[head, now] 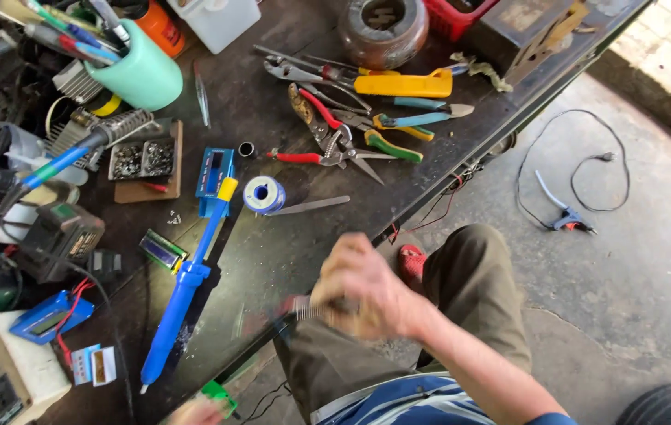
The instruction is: Soldering wires onto a small red printed circuit board at an electronics workbench.
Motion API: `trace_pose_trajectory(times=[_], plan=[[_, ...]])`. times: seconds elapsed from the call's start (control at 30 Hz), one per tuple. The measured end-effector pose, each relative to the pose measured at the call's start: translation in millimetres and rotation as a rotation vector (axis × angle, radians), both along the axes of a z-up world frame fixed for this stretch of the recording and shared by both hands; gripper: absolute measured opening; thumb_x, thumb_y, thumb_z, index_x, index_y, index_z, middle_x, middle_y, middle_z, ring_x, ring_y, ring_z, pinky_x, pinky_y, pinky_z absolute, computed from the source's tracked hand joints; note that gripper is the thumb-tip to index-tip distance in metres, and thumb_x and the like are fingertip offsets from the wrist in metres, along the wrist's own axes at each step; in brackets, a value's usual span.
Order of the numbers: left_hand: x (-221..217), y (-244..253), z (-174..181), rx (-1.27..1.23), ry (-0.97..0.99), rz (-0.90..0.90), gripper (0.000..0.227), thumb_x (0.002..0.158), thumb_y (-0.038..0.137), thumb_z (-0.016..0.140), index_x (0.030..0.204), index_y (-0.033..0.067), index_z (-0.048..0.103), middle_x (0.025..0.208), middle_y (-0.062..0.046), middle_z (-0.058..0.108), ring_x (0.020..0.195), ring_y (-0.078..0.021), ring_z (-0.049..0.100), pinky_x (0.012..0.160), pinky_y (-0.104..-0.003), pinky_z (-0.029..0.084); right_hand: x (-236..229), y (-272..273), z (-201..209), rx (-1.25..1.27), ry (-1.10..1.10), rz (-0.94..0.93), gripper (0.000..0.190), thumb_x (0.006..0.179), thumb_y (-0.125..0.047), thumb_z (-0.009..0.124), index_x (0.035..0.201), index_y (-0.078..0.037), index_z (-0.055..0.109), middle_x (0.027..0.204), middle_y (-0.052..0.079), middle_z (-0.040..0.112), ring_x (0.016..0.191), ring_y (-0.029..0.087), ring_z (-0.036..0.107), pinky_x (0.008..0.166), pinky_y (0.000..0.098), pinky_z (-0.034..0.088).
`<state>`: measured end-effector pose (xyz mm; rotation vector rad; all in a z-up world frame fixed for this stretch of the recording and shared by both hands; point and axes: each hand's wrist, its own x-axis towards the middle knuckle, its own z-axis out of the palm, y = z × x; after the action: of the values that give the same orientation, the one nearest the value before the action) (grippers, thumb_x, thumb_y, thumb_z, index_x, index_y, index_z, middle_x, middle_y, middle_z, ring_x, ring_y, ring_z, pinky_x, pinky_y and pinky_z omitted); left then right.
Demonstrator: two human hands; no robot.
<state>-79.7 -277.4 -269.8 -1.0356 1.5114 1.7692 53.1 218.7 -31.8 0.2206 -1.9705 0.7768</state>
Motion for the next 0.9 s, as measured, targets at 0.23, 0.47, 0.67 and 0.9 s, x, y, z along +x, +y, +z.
trace_pose_trajectory(times=[0.23,0.47,0.67,0.9], plan=[[105,267,215,0.838,0.302,-0.314,0.095,0.085,0.078,0.043,0.120,-0.0089,0.055,0.077,-0.037,0.062,0.044,-0.0319,0.054,0.042,-0.036,0.047,37,-12,42,-0.019,-0.327,0.534,0.026,0.112,-0.019,0.038,0.114,-0.005,0.060,0.105,0.006,0.067,0.094,0.030,0.052,0.098,0.0498,0.039],[126,214,92,1.052,0.177,0.014,0.089,0.097,0.069,0.045,0.140,-0.0084,0.050,0.143,-0.044,0.046,0.127,-0.0599,0.050,0.102,-0.073,0.043,37,22,45,-0.006,-0.395,0.445,0.020,0.103,-0.029,0.058,0.109,-0.011,0.065,0.120,0.013,0.064,0.109,0.037,0.056,0.091,0.0503,0.044],[178,259,118,0.967,0.351,-0.078,0.052,0.097,0.010,0.063,0.143,-0.0067,0.044,0.137,-0.023,0.057,0.119,-0.0301,0.065,0.097,-0.041,0.058,33,-28,-15,-0.267,-0.376,0.693,0.015,0.109,-0.009,0.056,0.096,-0.003,0.062,0.082,0.011,0.060,0.073,0.033,0.056,0.069,0.0427,0.043],[168,236,115,0.518,0.142,-0.107,0.054,0.089,0.003,0.065,0.142,0.0023,0.053,0.115,-0.021,0.070,0.089,-0.0377,0.070,0.047,-0.045,0.061,46,8,-6,-0.552,-0.359,0.369,0.009,0.095,-0.012,0.074,0.101,-0.006,0.070,0.095,0.006,0.074,0.083,0.023,0.069,0.077,0.0352,0.057]])
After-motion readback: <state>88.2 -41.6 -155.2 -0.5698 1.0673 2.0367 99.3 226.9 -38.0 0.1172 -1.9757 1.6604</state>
